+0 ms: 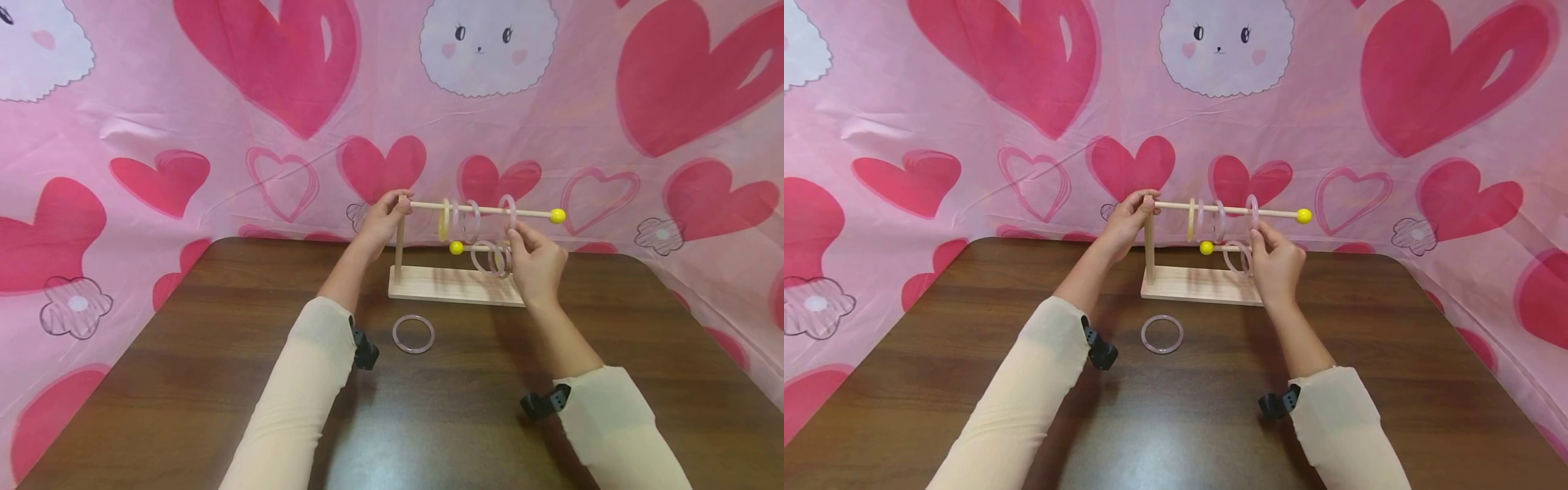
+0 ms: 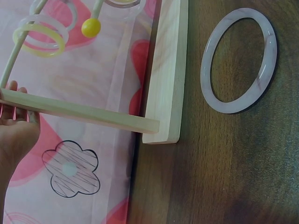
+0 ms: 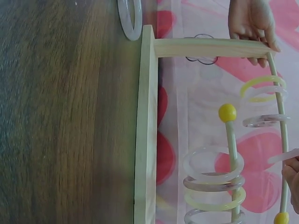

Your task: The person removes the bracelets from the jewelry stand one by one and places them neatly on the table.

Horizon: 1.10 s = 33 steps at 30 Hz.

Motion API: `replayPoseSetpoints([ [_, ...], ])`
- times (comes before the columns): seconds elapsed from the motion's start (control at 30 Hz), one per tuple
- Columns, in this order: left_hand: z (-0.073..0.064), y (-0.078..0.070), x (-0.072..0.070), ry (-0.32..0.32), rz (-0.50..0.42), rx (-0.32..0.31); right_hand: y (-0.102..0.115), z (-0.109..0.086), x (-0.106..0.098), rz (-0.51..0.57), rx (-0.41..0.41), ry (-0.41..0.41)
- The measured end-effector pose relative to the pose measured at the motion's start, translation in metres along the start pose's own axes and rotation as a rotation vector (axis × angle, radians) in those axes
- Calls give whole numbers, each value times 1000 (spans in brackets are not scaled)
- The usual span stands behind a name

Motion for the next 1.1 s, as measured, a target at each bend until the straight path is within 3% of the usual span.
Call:
replayPoseSetpoints([
  [0.57, -1, 0, 0, 2, 18, -13, -1, 2, -9, -21, -45, -75],
  [1.1, -1, 0, 0, -3, 7, -20, -6, 5, -13, -23, -28, -84],
])
Point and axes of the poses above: each hand's wrist, its own z-axis towards the middle knuckle, its own x-axis out of the palm, y = z × x, the point moved 6 cm from there along z, towards the middle knuckle, and after that the axes turned 15 degrees about -y, right-handed, at the moved point
